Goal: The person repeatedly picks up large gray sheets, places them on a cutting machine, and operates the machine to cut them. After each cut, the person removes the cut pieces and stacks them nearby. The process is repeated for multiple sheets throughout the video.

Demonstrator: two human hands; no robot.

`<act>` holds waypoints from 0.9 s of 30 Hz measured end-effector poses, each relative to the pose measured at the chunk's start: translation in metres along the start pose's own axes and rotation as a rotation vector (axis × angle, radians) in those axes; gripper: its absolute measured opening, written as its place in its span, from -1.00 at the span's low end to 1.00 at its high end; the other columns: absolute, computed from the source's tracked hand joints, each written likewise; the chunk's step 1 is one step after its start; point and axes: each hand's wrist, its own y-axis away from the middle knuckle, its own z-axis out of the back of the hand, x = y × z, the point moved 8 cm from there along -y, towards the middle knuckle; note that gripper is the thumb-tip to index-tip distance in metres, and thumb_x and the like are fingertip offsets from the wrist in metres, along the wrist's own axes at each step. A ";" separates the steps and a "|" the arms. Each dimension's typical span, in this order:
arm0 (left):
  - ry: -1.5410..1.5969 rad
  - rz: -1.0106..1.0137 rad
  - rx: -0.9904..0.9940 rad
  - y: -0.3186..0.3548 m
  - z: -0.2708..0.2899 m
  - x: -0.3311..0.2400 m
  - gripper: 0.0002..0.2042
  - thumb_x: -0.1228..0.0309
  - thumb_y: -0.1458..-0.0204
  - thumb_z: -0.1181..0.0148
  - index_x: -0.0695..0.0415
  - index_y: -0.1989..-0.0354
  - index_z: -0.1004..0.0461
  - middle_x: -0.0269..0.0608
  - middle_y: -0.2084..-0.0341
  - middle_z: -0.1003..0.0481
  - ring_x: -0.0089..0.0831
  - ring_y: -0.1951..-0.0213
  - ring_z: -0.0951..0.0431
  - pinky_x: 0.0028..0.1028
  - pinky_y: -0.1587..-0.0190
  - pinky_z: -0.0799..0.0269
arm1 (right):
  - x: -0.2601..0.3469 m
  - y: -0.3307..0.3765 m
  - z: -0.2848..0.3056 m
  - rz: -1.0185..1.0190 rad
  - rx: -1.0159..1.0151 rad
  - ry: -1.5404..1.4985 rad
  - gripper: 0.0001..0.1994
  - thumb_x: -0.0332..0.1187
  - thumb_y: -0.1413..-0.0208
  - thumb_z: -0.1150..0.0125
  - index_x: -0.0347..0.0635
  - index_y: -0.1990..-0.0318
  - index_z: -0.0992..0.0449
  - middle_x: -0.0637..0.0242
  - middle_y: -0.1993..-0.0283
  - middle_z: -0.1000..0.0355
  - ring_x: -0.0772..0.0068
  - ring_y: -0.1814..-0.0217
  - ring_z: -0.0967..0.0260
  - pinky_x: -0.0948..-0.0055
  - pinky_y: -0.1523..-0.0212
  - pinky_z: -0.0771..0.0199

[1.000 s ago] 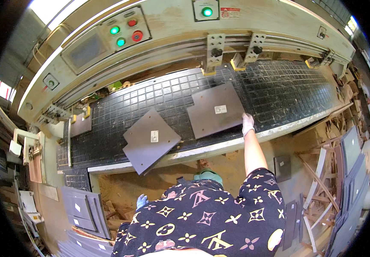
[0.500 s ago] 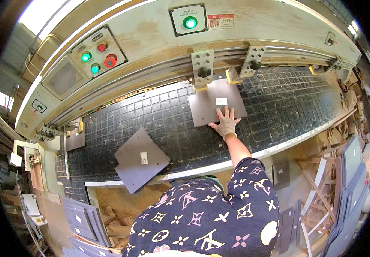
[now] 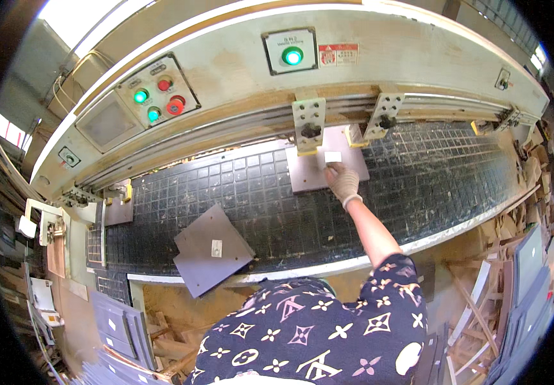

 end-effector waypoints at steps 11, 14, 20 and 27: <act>0.042 0.029 0.016 0.006 -0.017 -0.089 -0.50 0.31 0.00 -0.16 0.26 -0.11 -0.26 -0.02 -0.02 -0.36 -0.34 0.00 -0.38 -0.45 -0.01 -0.33 | 0.197 -0.094 0.165 0.576 -0.457 0.559 -0.87 -0.31 0.14 -0.06 -0.06 0.40 -0.44 0.22 0.34 -0.43 0.17 0.32 -0.39 0.14 0.33 -0.28; 0.067 -0.281 -0.087 -0.027 0.010 -0.042 -0.57 0.29 -0.02 -0.12 0.21 -0.05 -0.27 -0.39 0.54 -0.35 -0.61 0.55 -0.28 -0.52 0.54 -0.25 | 0.219 -0.090 0.157 0.534 -0.409 0.499 -0.82 -0.26 0.12 -0.07 -0.06 0.35 -0.48 0.24 0.37 -0.45 0.11 0.36 -0.42 0.16 0.37 -0.40; 0.190 -0.373 -0.424 0.029 0.076 -0.144 -0.50 0.39 0.03 -0.20 0.25 -0.10 -0.24 -0.05 -0.04 -0.36 -0.30 -0.07 -0.35 -0.39 -0.12 -0.24 | 0.226 -0.003 0.134 0.832 -0.407 -0.093 -0.83 -0.53 0.05 -0.11 -0.23 0.25 -0.50 0.06 0.19 -0.46 0.10 0.13 -0.43 0.29 0.05 -0.39; -0.157 -0.461 -0.745 -0.012 0.267 -0.277 -0.31 0.13 0.16 -0.27 0.09 -0.17 -0.18 0.04 -0.20 -0.11 -0.13 -0.23 -0.10 -0.33 -0.24 -0.05 | 0.276 0.169 -0.121 0.599 0.312 -0.058 -0.69 -0.36 0.19 -0.18 -0.13 0.18 -0.47 0.02 0.07 -0.39 -0.01 0.02 -0.32 0.16 -0.03 -0.30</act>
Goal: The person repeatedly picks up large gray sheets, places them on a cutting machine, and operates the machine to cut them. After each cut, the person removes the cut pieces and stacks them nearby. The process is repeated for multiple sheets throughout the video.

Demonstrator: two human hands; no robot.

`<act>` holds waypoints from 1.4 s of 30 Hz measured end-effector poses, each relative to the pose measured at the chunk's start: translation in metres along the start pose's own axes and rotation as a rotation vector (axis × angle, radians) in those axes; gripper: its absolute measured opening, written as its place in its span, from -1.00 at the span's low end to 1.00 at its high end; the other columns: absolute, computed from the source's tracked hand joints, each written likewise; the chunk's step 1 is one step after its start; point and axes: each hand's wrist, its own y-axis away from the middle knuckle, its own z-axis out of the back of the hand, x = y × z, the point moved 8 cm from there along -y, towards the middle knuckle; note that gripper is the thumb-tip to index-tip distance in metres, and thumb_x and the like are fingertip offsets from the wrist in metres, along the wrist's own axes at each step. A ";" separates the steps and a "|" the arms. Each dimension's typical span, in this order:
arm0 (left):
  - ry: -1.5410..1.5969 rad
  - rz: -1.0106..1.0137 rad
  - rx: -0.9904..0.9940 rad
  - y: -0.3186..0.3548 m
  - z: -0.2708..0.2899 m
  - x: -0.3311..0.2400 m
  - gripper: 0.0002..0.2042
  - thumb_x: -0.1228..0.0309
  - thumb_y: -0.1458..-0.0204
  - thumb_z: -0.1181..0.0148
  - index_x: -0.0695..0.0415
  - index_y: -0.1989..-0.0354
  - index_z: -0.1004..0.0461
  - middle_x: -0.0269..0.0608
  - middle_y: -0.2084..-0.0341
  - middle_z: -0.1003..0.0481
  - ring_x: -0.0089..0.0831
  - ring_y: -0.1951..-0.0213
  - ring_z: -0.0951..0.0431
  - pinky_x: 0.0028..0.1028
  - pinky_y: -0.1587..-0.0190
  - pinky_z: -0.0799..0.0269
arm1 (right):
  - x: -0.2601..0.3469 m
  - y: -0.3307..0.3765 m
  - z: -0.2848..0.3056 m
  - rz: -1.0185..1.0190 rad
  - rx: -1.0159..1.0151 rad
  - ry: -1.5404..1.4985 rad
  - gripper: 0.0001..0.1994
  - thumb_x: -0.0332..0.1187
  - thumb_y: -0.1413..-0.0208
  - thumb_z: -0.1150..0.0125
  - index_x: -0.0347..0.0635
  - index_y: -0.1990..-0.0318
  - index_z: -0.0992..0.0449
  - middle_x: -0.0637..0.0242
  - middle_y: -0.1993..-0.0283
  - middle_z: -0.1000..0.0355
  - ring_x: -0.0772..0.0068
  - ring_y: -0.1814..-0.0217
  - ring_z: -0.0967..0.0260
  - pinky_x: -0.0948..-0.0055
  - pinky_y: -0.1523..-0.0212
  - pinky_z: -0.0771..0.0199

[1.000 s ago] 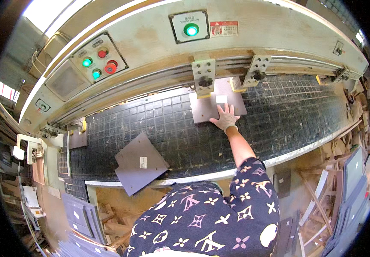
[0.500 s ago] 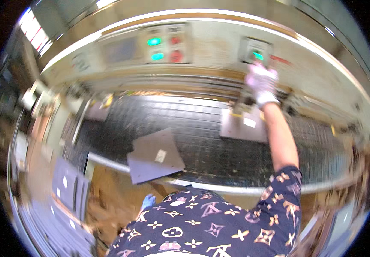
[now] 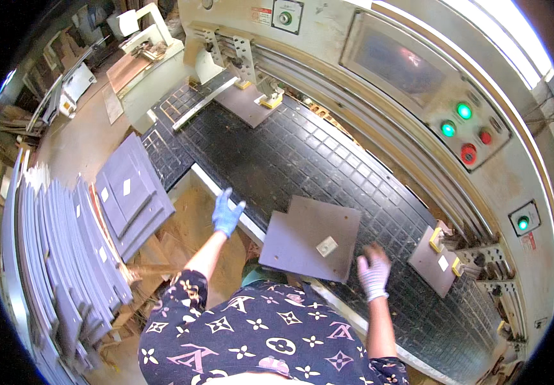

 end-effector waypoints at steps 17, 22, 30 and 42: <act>-0.537 -0.076 0.281 -0.343 -0.069 -0.063 -0.33 0.02 0.21 -0.26 -0.14 -0.15 -0.20 -0.13 -0.23 -0.01 -0.02 -0.23 -0.03 -0.08 -0.14 -0.15 | 0.131 0.080 -0.107 -0.774 -0.154 -0.077 -0.63 -0.50 0.16 -0.21 -0.13 0.10 -0.42 0.04 -0.13 -0.23 0.04 -0.19 -0.15 0.20 -0.21 -0.12; -0.469 -0.519 0.220 -0.280 -0.033 -0.013 -0.36 0.15 0.37 -0.28 -0.13 -0.05 -0.32 -0.09 -0.14 -0.13 -0.01 -0.19 -0.08 -0.17 -0.21 -0.02 | 0.135 0.059 -0.111 -0.756 -0.144 -0.102 -0.66 -0.48 0.12 -0.19 -0.13 0.10 -0.42 0.05 -0.14 -0.21 0.07 -0.20 -0.14 0.24 -0.22 -0.10; -0.448 -0.549 -0.014 -0.265 0.072 0.059 -0.34 0.12 0.30 -0.28 0.14 -0.05 -0.28 0.15 -0.12 -0.19 0.05 -0.18 -0.11 -0.10 -0.23 0.04 | 0.129 0.032 -0.130 -0.717 -0.194 -0.196 -0.68 -0.43 0.07 -0.16 -0.16 0.08 -0.41 0.05 -0.10 -0.25 0.04 -0.17 -0.16 0.22 -0.19 -0.13; -0.523 -1.010 0.229 -0.309 -0.020 0.038 -0.47 -0.02 0.11 -0.09 -0.28 -0.11 -0.29 -0.22 -0.16 -0.18 -0.08 -0.21 -0.08 0.01 -0.25 0.24 | 0.141 0.005 -0.140 -0.703 -0.188 -0.242 -0.68 -0.48 0.10 -0.15 -0.18 0.10 -0.43 0.05 -0.08 -0.27 0.07 -0.16 -0.19 0.25 -0.19 -0.14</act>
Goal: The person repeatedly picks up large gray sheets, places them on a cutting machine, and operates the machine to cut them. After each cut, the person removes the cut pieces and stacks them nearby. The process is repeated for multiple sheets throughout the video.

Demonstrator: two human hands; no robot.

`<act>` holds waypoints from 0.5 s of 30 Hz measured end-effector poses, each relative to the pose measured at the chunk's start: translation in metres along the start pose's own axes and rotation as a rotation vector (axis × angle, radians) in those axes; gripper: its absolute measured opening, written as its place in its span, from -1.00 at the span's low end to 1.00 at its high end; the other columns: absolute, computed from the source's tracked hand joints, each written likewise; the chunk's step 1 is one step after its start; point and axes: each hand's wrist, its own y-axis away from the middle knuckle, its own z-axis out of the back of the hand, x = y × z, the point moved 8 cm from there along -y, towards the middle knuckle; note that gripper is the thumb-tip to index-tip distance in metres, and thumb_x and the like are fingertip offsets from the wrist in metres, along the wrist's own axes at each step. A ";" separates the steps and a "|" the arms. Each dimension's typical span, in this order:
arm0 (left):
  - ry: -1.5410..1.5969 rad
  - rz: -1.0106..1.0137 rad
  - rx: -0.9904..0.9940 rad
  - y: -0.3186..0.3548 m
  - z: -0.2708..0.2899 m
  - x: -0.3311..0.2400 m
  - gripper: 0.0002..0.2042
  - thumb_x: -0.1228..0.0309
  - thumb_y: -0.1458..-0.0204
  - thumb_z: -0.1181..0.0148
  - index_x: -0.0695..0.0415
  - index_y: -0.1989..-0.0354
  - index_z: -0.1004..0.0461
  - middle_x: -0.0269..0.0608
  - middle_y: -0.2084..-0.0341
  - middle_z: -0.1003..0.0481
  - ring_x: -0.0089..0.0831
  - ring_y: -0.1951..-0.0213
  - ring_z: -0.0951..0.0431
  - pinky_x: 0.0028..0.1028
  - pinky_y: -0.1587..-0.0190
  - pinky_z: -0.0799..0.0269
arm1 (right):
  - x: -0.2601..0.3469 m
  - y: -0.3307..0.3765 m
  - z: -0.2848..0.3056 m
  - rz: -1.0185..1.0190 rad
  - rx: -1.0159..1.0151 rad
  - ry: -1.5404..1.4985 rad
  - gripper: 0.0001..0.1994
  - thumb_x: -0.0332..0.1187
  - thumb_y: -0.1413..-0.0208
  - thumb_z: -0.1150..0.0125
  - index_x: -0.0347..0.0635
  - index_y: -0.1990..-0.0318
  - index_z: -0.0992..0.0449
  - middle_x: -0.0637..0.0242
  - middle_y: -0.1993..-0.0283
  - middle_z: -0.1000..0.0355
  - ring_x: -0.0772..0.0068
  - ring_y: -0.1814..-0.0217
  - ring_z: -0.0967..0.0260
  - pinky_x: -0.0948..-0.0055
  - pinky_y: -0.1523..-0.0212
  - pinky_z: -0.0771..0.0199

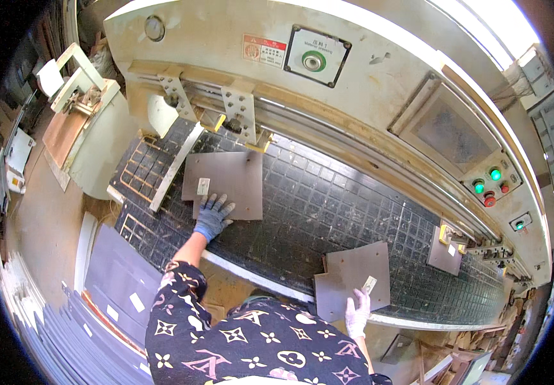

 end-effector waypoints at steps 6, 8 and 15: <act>-0.094 -0.025 0.188 -0.085 -0.025 0.069 -0.53 0.14 0.01 -0.06 -0.27 -0.14 -0.24 -0.27 -0.21 -0.15 -0.12 -0.20 -0.16 -0.01 -0.18 -0.04 | -0.030 0.020 0.017 -0.123 -0.048 0.004 -0.68 -0.51 0.09 -0.14 -0.21 0.09 -0.42 0.07 -0.09 -0.24 0.12 -0.14 -0.20 0.28 -0.17 -0.18; -0.005 0.038 0.226 -0.113 -0.027 0.077 -0.53 0.19 0.00 -0.05 -0.25 -0.15 -0.23 -0.26 -0.20 -0.15 -0.11 -0.19 -0.18 -0.06 -0.14 -0.16 | -0.032 0.031 0.024 -0.179 -0.077 -0.010 -0.68 -0.53 0.09 -0.14 -0.21 0.09 -0.42 0.09 -0.10 -0.24 0.17 -0.14 -0.21 0.30 -0.15 -0.23; -0.059 0.081 0.087 -0.120 -0.003 0.055 -0.52 0.19 0.02 -0.06 -0.12 -0.14 -0.24 -0.14 -0.18 -0.16 -0.11 -0.17 -0.20 -0.12 -0.15 -0.15 | -0.027 0.040 0.023 -0.112 -0.087 0.015 -0.70 -0.52 0.07 -0.14 -0.23 0.10 -0.41 0.08 -0.06 -0.26 0.16 -0.08 -0.26 0.33 -0.09 -0.29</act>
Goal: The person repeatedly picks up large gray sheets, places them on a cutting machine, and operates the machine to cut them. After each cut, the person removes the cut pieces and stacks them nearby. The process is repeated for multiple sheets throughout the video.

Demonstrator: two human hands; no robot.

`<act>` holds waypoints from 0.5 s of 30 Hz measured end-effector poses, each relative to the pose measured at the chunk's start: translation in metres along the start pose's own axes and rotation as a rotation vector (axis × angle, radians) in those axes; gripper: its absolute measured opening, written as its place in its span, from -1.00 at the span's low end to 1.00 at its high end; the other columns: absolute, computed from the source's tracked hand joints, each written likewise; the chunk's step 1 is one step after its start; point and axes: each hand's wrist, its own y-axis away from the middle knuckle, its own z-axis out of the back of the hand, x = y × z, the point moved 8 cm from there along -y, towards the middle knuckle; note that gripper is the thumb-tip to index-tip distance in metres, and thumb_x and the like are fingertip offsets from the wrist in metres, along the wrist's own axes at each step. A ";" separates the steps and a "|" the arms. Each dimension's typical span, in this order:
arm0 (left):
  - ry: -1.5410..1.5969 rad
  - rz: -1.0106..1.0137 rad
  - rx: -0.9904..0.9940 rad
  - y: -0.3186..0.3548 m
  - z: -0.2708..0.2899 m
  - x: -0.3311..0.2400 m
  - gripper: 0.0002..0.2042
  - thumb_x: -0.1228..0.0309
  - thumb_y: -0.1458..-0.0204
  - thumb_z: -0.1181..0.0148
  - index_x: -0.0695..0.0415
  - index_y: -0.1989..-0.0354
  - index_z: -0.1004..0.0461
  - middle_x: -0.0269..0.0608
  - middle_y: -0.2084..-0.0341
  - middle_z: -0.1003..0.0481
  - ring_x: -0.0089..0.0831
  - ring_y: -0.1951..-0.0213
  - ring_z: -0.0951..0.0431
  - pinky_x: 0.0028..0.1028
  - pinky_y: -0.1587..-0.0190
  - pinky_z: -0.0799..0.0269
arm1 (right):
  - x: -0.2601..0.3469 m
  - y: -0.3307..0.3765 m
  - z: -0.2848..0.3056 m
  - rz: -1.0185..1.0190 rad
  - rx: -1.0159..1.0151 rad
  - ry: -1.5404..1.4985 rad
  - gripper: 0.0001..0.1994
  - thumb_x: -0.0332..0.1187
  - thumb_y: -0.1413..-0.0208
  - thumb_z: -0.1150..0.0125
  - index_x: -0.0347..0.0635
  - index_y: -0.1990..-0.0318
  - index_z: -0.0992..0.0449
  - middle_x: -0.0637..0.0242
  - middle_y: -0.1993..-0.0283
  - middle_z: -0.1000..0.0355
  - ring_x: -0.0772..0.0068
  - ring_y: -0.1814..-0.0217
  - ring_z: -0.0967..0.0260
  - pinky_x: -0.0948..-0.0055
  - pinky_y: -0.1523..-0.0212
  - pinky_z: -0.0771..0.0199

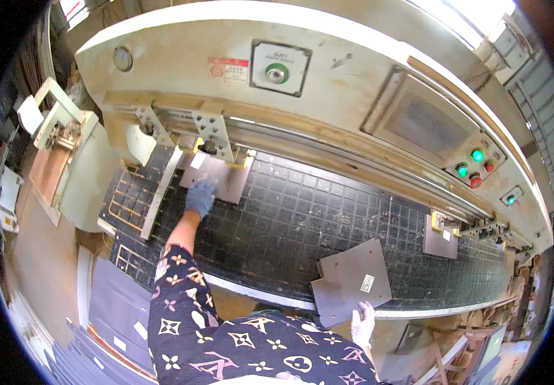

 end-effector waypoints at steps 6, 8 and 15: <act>0.350 -0.026 -1.072 0.018 0.274 -0.100 -0.54 0.04 0.02 -0.05 -0.09 -0.06 -0.33 0.08 -0.15 -0.16 0.08 -0.16 -0.13 -0.04 -0.20 -0.01 | 0.001 -0.004 -0.011 -0.075 -0.007 -0.094 -0.72 -0.43 0.03 -0.12 -0.26 0.12 -0.43 0.04 -0.04 -0.29 0.11 -0.13 -0.22 0.32 -0.13 -0.23; 0.251 -0.122 -1.063 -0.010 0.340 -0.140 -0.52 0.02 0.07 -0.10 -0.02 0.00 -0.39 0.04 -0.16 -0.15 0.07 -0.20 -0.07 -0.04 -0.24 0.08 | 0.012 -0.008 -0.012 -0.028 -0.013 -0.135 -0.72 -0.42 0.03 -0.13 -0.24 0.11 -0.43 0.06 -0.05 -0.29 0.13 -0.13 -0.23 0.33 -0.13 -0.23; 0.210 0.027 -0.499 -0.101 0.365 -0.175 -0.36 0.06 0.18 -0.22 0.00 -0.14 -0.27 0.08 -0.15 -0.18 0.06 -0.18 -0.14 -0.13 -0.16 -0.09 | 0.043 -0.002 0.003 -0.032 -0.103 -0.079 -0.72 -0.41 0.05 -0.16 -0.19 0.12 -0.44 0.05 -0.05 -0.30 0.09 -0.14 -0.22 0.29 -0.16 -0.19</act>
